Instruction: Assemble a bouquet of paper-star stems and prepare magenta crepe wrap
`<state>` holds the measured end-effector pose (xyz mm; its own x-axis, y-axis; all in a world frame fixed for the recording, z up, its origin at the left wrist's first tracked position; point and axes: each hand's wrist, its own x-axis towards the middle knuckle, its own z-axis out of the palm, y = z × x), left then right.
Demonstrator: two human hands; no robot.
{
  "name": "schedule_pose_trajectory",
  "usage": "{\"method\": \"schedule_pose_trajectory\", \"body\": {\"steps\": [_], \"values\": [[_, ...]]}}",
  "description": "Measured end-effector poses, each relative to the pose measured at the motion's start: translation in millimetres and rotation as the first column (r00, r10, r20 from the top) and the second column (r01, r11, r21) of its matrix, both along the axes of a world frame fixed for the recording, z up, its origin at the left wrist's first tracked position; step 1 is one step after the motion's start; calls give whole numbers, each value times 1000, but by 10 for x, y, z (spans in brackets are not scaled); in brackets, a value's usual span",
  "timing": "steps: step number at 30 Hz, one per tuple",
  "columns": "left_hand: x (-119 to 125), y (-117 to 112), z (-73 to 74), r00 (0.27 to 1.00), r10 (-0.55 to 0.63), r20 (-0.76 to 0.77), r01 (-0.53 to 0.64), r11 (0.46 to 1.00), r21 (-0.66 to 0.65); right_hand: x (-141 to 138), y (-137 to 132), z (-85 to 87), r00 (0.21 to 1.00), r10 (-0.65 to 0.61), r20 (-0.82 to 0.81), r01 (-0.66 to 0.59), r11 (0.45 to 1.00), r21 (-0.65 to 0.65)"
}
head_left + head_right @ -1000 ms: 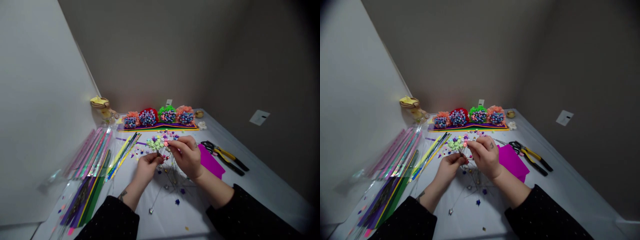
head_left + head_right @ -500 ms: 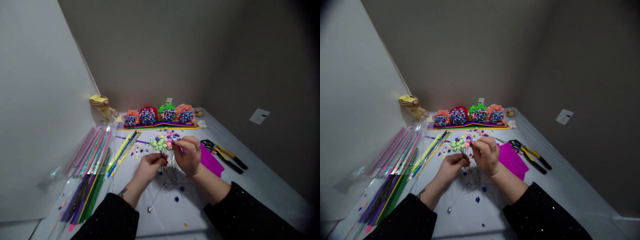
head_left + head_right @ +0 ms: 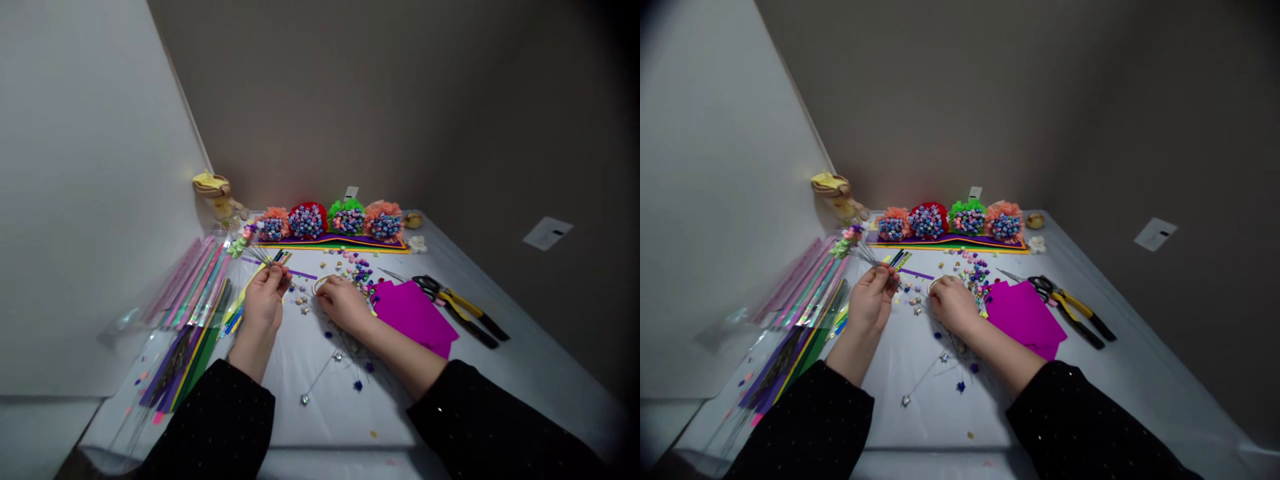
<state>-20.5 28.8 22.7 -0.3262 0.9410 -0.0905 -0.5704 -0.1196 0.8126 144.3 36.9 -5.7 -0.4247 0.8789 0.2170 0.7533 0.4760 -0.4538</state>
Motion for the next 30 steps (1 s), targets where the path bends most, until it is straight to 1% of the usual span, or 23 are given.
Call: {"method": "schedule_pose_trajectory", "body": {"steps": [3,6,8,11,12,14,16,17,18,19,20,21,22,23,24,25,26,27,28,29,30], "values": [[29,-12,-4,1000,-10,-13,10,1000,-16,-61,21,-1,999,-12,52,13,1000,-16],[26,-7,-12,1000,-10,3,10,999,-32,-112,24,-9,995,-33,92,33,999,1],[21,-5,-14,1000,-13,10,13,1000,-27,-135,14,-12,990,-65,123,65,998,6],[19,-7,-9,1000,-16,3,16,1000,-16,-145,-8,0,984,-113,139,118,992,-35],[23,-9,-6,1000,-15,-2,15,1000,-16,-145,-13,8,985,-125,116,132,990,-51],[37,-16,-6,1000,-17,-18,16,1000,-23,-142,-15,26,988,-155,11,156,985,-68],[62,-29,-13,998,-31,-49,29,999,-30,-129,7,43,965,-196,-176,185,980,-78],[77,-38,-19,997,-44,-69,42,999,-34,-113,30,52,929,-216,-300,196,976,-96],[93,-47,-26,994,-63,-90,59,997,-40,-89,62,63,867,-237,-438,201,971,-127],[109,-56,-34,990,-86,-111,81,995,-50,-53,100,77,774,-258,-579,198,966,-166],[124,-64,-43,985,-114,-132,106,992,-63,-6,144,95,651,-279,-706,183,960,-211],[137,-71,-52,978,-147,-152,135,987,-82,51,189,119,512,-299,-805,155,954,-256],[149,-77,-63,969,-179,-170,163,981,-103,115,230,148,375,-317,-871,118,948,-294],[161,-82,-73,960,-210,-187,189,974,-124,181,264,180,259,-329,-908,73,944,-321],[172,-87,-84,951,-238,-200,212,967,-144,243,285,215,173,-336,-926,28,941,-336],[184,-92,-94,943,-262,-207,231,959,-161,295,290,248,119,-341,-933,-17,939,-345],[198,-98,-103,936,-283,-210,249,953,-173,331,278,277,95,-351,-932,-64,932,-358],[213,-106,-111,929,-304,-211,268,946,-183,347,250,301,99,-366,-925,-112,920,-376],[229,-117,-117,923,-325,-208,287,939,-191,344,208,316,131,-381,-915,-163,902,-399],[247,-130,-123,915,-350,-202,310,929,-202,324,157,325,184,-391,-902,-213,880,-425],[264,-144,-127,904,-379,-196,338,916,-215,291,101,329,254,-384,-888,-258,858,-445]]}}
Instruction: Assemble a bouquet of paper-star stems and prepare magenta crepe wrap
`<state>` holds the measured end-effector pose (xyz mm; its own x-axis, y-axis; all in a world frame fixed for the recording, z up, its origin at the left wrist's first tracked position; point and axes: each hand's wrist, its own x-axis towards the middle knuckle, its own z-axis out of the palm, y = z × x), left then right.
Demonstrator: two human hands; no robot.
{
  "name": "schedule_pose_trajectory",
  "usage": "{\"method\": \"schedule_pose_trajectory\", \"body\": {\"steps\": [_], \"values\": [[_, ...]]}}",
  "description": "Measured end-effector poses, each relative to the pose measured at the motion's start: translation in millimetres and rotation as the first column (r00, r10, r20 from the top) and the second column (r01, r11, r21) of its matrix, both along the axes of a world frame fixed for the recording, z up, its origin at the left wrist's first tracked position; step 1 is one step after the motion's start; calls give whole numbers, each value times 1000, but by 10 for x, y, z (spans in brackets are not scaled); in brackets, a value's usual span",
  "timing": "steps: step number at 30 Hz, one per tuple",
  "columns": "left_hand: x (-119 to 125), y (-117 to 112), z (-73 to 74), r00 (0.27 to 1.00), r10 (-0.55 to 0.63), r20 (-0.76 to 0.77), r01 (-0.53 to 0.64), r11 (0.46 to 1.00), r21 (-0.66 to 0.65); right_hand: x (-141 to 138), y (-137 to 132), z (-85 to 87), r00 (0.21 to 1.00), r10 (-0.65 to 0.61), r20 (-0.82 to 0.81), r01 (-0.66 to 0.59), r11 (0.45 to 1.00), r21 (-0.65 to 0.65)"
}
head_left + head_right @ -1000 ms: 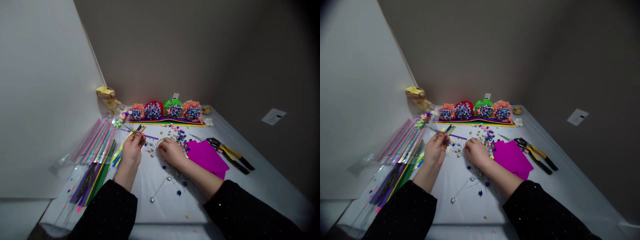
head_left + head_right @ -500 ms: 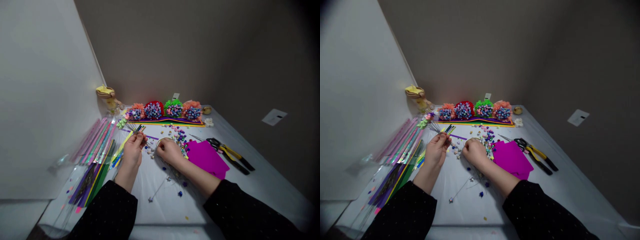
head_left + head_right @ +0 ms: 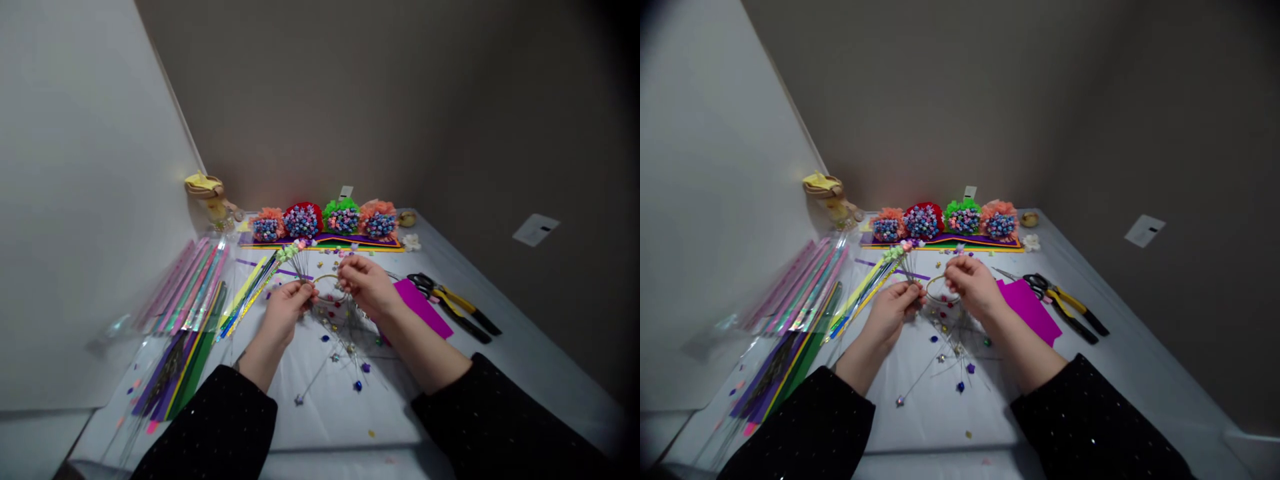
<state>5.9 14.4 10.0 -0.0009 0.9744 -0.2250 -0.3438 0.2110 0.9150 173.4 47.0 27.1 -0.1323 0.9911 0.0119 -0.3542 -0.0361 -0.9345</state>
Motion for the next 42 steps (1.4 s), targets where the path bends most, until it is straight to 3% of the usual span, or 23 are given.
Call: {"method": "schedule_pose_trajectory", "body": {"steps": [3,5,8,12,16,19,25,30,37,42], "values": [[43,-42,-12,993,-117,13,117,992,-43,-118,-137,-1,967,156,203,-168,985,46],[63,-64,-14,983,-183,29,184,982,-48,-163,-180,6,931,152,333,-191,978,87],[84,-86,-1,975,-220,24,221,975,-39,-166,-184,27,871,-15,491,-106,970,218],[102,-97,12,972,-228,-50,229,973,4,-137,-170,42,755,-270,598,-28,897,440],[100,-90,-14,974,-169,-152,181,981,72,-112,-178,31,698,-414,584,65,849,524],[95,-81,-16,958,-147,-245,179,977,114,-70,-184,35,640,-539,548,143,784,604],[100,-78,43,915,-147,-377,223,961,166,39,-186,107,540,-598,592,-20,694,720],[110,-73,43,909,-167,-381,239,959,150,84,-195,121,532,-648,545,-57,615,786],[110,-79,-11,901,-233,-367,303,942,147,85,-180,114,543,-688,481,45,596,802],[88,-77,-41,915,-246,-319,300,944,135,116,-176,155,556,-683,474,24,583,812]]}}
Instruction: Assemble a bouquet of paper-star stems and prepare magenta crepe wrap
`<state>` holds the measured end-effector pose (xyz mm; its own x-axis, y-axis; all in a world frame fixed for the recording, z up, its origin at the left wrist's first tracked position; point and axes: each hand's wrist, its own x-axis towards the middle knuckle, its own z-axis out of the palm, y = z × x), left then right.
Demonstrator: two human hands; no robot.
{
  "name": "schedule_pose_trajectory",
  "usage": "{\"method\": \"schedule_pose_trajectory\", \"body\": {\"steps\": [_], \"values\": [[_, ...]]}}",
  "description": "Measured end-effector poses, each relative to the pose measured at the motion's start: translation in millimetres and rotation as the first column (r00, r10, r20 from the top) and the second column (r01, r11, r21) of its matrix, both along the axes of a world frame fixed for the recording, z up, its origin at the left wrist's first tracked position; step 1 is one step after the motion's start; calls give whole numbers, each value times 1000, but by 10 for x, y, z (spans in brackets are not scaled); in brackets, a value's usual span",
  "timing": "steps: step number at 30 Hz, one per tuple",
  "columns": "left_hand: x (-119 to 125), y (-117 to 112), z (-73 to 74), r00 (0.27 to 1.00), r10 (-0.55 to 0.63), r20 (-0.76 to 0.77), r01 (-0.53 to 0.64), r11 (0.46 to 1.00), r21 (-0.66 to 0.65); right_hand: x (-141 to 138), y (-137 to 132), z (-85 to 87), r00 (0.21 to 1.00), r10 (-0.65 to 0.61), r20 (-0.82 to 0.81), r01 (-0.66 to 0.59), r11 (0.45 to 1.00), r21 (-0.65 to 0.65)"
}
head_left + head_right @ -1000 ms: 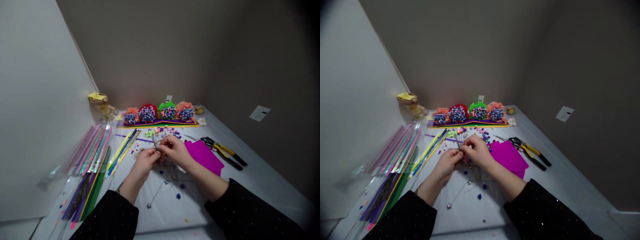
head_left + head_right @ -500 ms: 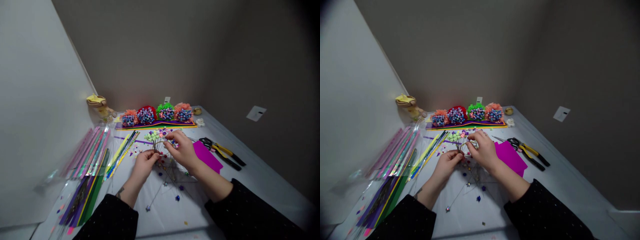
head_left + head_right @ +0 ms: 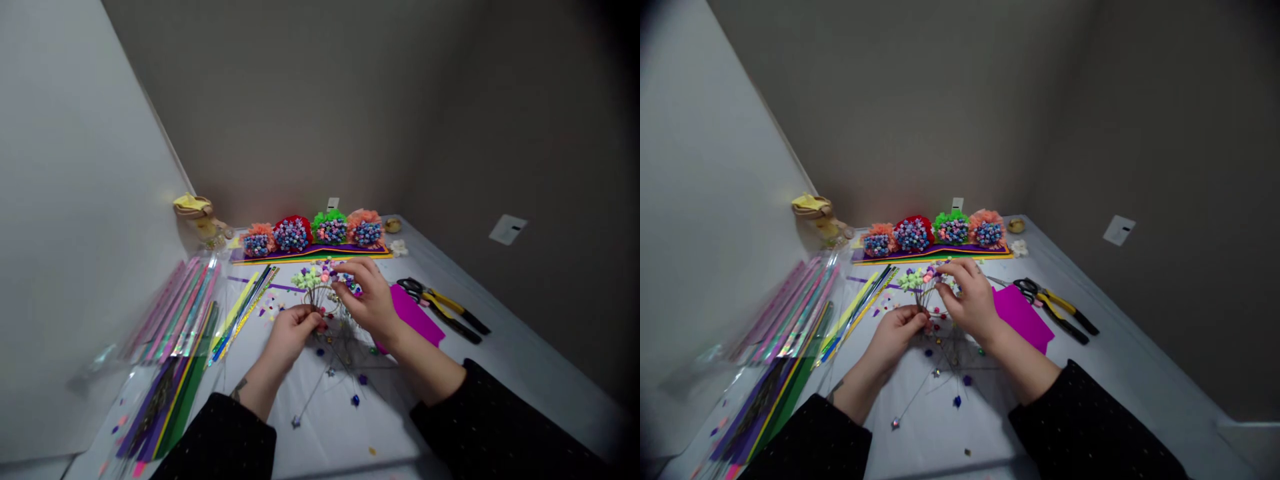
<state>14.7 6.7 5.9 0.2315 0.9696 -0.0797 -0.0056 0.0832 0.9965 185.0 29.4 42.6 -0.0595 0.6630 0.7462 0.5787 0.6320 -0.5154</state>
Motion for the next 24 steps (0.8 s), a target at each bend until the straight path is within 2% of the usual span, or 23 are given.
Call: {"method": "schedule_pose_trajectory", "body": {"steps": [9,18,21,23,24], "values": [[19,-11,42,995,-27,-101,29,999,20,34,-13,-12,978,-138,156,101,969,224],[73,-47,45,998,-51,34,54,994,-91,-11,-30,-86,951,-243,190,140,889,437],[59,-42,55,998,-59,27,60,997,-54,-17,-20,-115,954,-245,172,147,883,446],[20,-19,67,999,-32,23,33,999,-17,-1,-16,-137,963,-235,131,160,892,423],[-9,0,75,999,18,45,-18,1000,-3,12,-15,-146,968,-230,104,171,900,400]]}}
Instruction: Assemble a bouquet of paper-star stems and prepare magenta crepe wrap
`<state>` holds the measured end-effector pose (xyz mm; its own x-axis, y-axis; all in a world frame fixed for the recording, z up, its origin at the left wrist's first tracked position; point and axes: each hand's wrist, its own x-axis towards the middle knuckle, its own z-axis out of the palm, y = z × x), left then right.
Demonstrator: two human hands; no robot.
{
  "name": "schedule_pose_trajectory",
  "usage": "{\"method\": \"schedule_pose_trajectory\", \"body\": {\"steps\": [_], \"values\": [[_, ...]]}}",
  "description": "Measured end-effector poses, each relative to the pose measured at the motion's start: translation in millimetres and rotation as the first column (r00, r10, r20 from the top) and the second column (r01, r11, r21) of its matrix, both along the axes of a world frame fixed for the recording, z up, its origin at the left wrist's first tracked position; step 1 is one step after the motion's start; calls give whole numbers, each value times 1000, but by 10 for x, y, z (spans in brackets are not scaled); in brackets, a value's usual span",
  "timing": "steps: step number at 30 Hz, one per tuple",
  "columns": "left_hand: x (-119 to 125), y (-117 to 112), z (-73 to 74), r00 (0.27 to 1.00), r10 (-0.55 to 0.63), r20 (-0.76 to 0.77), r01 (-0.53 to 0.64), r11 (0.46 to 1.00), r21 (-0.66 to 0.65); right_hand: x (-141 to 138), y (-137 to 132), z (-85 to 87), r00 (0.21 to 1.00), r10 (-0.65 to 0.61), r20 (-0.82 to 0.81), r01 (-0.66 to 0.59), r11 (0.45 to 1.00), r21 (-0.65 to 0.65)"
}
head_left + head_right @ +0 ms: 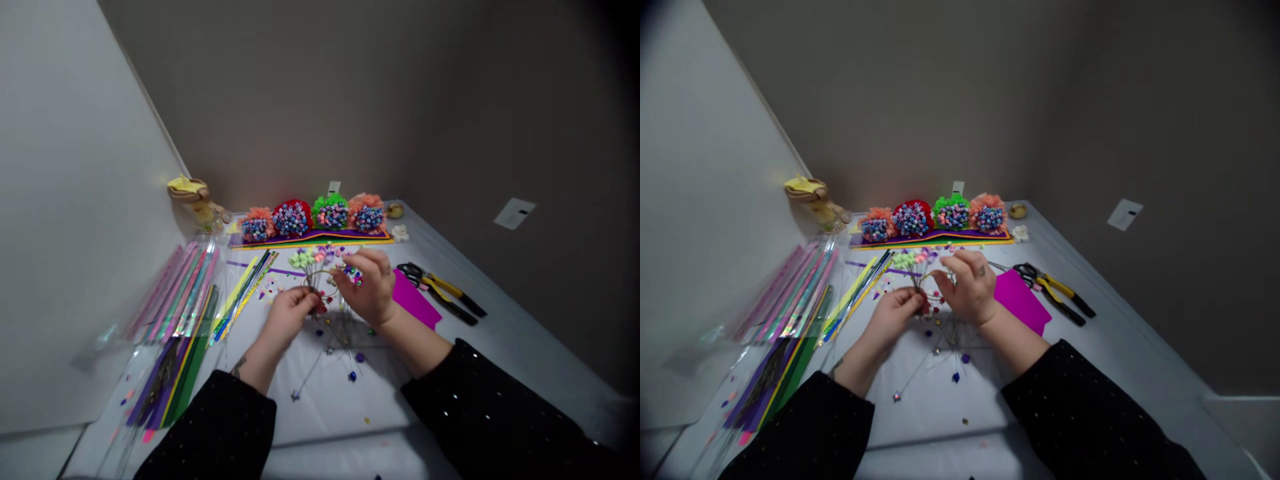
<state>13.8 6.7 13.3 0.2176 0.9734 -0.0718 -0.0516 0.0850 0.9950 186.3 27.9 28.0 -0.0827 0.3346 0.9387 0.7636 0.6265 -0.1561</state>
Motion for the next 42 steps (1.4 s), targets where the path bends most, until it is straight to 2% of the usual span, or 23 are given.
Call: {"method": "schedule_pose_trajectory", "body": {"steps": [2,4,6,7,9,11,13,15,17,18,20,22,23,24,27,30,33,36,39,42], "values": [[-75,56,19,970,186,156,-187,982,-5,29,3,-12,998,5,-70,-9,998,-66],[-161,124,38,886,346,308,-359,933,-15,50,10,-8,995,32,-91,-50,978,-200],[-236,183,54,797,444,409,-480,877,-15,55,21,7,991,119,-58,-132,916,-378],[-265,204,59,769,469,435,-515,857,-15,52,27,15,980,194,-35,-188,863,-470],[-299,228,62,739,494,458,-551,835,-12,38,30,24,918,396,9,-302,713,-633],[-307,235,54,736,494,464,-554,832,-8,32,19,15,795,604,50,-371,550,-748],[-299,236,37,738,487,467,-548,837,-6,55,-5,-11,662,746,77,-375,418,-828],[-287,236,17,745,482,461,-537,843,-13,123,-31,-42,585,808,65,-347,322,-881],[-274,237,1,752,482,449,-529,848,-26,237,-58,-56,567,823,24,-323,249,-913],[-269,237,-4,754,484,444,-525,850,-34,306,-75,-49,577,817,4,-320,231,-919],[-261,235,-5,757,483,439,-518,854,-47,452,-127,-1,619,785,-23,-326,231,-917],[-259,232,1,759,484,436,-510,858,-66,586,-220,81,682,730,-30,-352,292,-889],[-260,232,6,758,489,432,-509,858,-78,640,-283,127,678,734,-33,-364,297,-883],[-261,233,11,757,494,427,-508,857,-91,683,-357,171,661,750,-29,-347,271,-898],[-268,239,22,756,505,417,-501,856,-130,729,-606,265,555,829,-62,-295,127,-947],[-278,251,24,754,503,422,-490,859,-147,630,-794,272,522,848,-96,-287,69,-955],[-298,264,29,740,513,434,-503,851,-148,401,-821,194,561,825,-68,-259,97,-961],[-332,274,47,725,522,449,-517,843,-145,122,-715,71,610,792,-41,-238,133,-962],[-376,274,86,699,537,473,-543,828,-138,-46,-600,-15,699,715,-3,-275,264,-924],[-419,265,141,677,550,489,-560,816,-143,13,-541,-15,733,678,-54,-356,316,-879]]}}
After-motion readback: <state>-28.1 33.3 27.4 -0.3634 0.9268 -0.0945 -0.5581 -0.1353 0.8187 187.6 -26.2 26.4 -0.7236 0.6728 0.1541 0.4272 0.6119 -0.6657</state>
